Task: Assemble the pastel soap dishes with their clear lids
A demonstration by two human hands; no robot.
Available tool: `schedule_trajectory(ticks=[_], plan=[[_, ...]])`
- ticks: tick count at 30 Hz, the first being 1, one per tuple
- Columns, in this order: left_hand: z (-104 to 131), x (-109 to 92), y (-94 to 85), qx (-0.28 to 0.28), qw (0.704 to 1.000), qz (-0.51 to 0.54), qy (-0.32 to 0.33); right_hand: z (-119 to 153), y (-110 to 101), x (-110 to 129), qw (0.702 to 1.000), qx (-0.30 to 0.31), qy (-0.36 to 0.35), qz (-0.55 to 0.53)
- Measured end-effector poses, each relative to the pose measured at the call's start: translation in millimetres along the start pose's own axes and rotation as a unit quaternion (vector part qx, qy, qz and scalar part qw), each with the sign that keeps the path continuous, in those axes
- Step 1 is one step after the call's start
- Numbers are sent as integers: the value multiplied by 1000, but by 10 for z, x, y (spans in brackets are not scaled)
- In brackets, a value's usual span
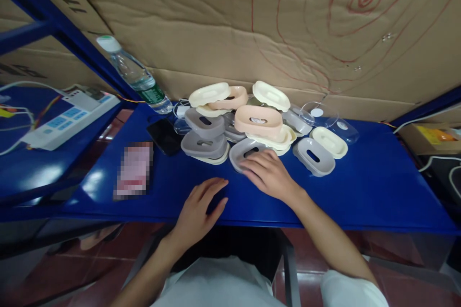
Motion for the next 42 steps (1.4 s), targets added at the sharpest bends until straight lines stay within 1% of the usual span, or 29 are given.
schedule_trajectory(ticks=[2, 3, 4, 7, 9, 12, 13, 15, 17, 19, 21, 22, 24, 27, 31, 34, 36, 38, 39, 41, 42], plan=[[-71, 50, -79, -12, 1000, -8, 1, 4, 57, -26, 999, 44, 7, 9], [-126, 81, -133, -25, 999, -24, 6, 10, 78, -38, 998, 54, 9, 11], [-191, 117, -196, -40, 998, -46, 13, 16, 86, -48, 999, 51, 12, 10], [-428, 253, -414, -92, 989, -114, 28, 27, 41, -59, 1000, -1, 20, 1], [-587, 334, -542, -108, 983, -140, 42, 34, -37, -43, 998, -51, 16, -12], [-774, 409, -655, -84, 981, -159, 68, 61, -174, -3, 992, -121, 13, -36], [-820, 422, -686, -77, 981, -160, 73, 73, -208, 20, 990, -135, 12, -41], [-905, 437, -758, -82, 981, -155, 77, 95, -246, 109, 988, -148, -1, -42], [-1021, 455, -821, -92, 981, -155, 73, 104, -241, 293, 988, -144, -52, -26], [-1190, 495, -847, -84, 981, -165, 64, 109, -189, 559, 981, -128, -143, 2], [-1383, 559, -850, -70, 980, -176, 55, 114, -95, 814, 968, -101, -228, 25], [-1470, 601, -845, -62, 981, -177, 49, 114, -41, 911, 962, -88, -256, 33], [-1595, 693, -852, -70, 982, -174, 31, 109, 61, 1032, 956, -68, -284, 35], [-1658, 837, -856, -95, 981, -169, 2, 117, 181, 1088, 955, -48, -290, 24], [-1751, 1062, -820, -108, 979, -169, -28, 176, 255, 1132, 952, -32, -304, 7], [-1930, 1272, -749, -86, 983, -149, -56, 187, 309, 1134, 955, 4, -294, 24], [-2036, 1365, -716, -67, 986, -136, -68, 177, 336, 1107, 957, 27, -285, 42], [-2069, 1366, -755, -67, 986, -132, -75, 164, 341, 1071, 956, 39, -283, 62], [-2043, 1322, -808, -76, 985, -131, -76, 158, 335, 1056, 956, 41, -283, 73], [-1883, 1136, -972, -112, 983, -128, -65, 156, 297, 1052, 953, 28, -289, 82], [-1744, 1000, -1065, -133, 982, -126, -52, 165, 267, 1073, 951, 16, -298, 77]])
Point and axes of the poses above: each hand's wrist, its own z-axis away from the middle knuckle, its own y-axis out of the palm, x = y × z, the point moved 6 cm from there along -z, towards the middle knuckle, and after that the axes turned 5 degrees about z, right-handed, at the moved point
